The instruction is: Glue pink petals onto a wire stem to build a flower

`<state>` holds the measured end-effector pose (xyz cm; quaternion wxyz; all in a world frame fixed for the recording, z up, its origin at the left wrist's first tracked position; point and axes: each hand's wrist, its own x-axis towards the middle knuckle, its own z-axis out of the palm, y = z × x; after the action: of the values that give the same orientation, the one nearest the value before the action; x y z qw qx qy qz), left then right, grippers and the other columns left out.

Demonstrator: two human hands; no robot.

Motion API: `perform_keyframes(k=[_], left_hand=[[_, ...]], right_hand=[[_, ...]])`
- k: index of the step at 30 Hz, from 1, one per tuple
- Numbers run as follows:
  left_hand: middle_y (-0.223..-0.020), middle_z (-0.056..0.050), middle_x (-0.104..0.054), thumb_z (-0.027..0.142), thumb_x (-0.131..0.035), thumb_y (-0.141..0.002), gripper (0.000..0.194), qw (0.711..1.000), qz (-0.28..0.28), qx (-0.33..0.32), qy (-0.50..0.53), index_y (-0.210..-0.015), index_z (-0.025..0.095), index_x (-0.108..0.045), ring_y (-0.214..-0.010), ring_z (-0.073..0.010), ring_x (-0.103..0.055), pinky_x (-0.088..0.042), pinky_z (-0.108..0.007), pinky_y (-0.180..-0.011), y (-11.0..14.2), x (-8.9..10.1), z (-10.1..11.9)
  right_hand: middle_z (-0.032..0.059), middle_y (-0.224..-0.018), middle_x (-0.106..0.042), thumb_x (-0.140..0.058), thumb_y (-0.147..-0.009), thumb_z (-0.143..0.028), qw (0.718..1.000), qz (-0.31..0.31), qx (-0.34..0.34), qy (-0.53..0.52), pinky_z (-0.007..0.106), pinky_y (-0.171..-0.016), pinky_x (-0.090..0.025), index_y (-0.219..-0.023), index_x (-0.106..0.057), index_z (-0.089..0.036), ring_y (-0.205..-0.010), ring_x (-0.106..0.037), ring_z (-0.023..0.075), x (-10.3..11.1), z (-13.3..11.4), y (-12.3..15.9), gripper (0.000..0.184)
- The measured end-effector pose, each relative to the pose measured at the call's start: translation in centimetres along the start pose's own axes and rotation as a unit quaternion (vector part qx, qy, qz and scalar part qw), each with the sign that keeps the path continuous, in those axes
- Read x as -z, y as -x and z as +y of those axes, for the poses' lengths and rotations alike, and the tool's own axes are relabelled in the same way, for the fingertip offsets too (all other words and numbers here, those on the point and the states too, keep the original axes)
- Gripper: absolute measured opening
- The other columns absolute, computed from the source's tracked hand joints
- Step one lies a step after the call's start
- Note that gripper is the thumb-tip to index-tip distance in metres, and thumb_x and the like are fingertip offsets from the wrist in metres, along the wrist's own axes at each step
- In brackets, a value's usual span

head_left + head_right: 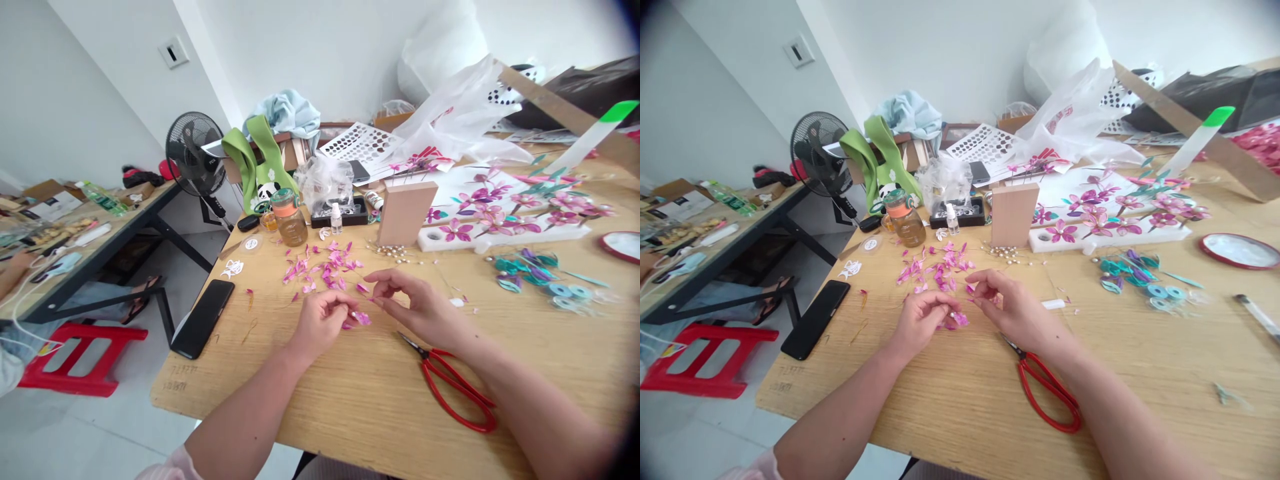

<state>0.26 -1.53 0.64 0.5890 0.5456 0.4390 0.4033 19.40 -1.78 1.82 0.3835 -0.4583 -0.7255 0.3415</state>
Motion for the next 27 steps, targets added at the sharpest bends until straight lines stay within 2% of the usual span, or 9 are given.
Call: perform_keyframes(k=[5,11,19,27], left_hand=[[-0.064,-0.003,-0.061,0.027,-0.058,-0.079,0.017,0.998,0.003,-0.034,-0.045,-0.081,0.011,-0.063,-0.053,-0.0108,-0.059,-0.053,-0.023,-0.050,0.1,-0.1,-0.4],[-0.062,-0.002,-0.061,0.026,-0.058,-0.081,0.016,0.991,-0.011,-0.057,-0.117,-0.087,0.013,-0.064,-0.051,-0.0093,-0.057,-0.049,-0.020,-0.048,0.2,-0.2,-1.6],[-0.061,-0.001,-0.061,0.021,-0.055,-0.081,0.011,0.984,-0.018,-0.067,-0.165,-0.080,0.014,-0.063,-0.050,-0.0084,-0.055,-0.047,-0.019,-0.047,0.2,0.0,-1.8],[-0.061,0.001,-0.059,0.025,-0.057,-0.079,0.011,0.995,-0.027,-0.020,-0.093,-0.079,0.014,-0.058,-0.045,-0.0091,-0.055,-0.047,-0.020,-0.040,0.3,-0.2,-1.4]], right_hand=[[0.0055,-0.088,-0.059,-0.046,-0.089,-0.013,0.992,-0.016,0.076,0.096,0.034,-0.076,-0.046,-0.113,-0.054,-0.018,-0.085,-0.056,0.0191,-0.4,-0.1,0.2,0.027],[0.0047,-0.083,-0.060,-0.045,-0.091,-0.008,0.980,-0.036,0.146,0.128,0.033,-0.074,-0.044,-0.118,-0.049,-0.018,-0.087,-0.051,0.0210,-0.5,-0.5,0.3,0.029],[0.0041,-0.085,-0.060,-0.044,-0.090,-0.006,0.979,-0.042,0.150,0.131,0.036,-0.075,-0.043,-0.123,-0.047,-0.022,-0.089,-0.049,0.0221,-0.7,-0.2,0.4,0.037],[0.0044,-0.087,-0.059,-0.049,-0.085,-0.008,0.988,-0.045,0.107,0.101,0.038,-0.079,-0.043,-0.118,-0.050,-0.019,-0.089,-0.052,0.0220,-0.7,-0.7,0.4,0.035]])
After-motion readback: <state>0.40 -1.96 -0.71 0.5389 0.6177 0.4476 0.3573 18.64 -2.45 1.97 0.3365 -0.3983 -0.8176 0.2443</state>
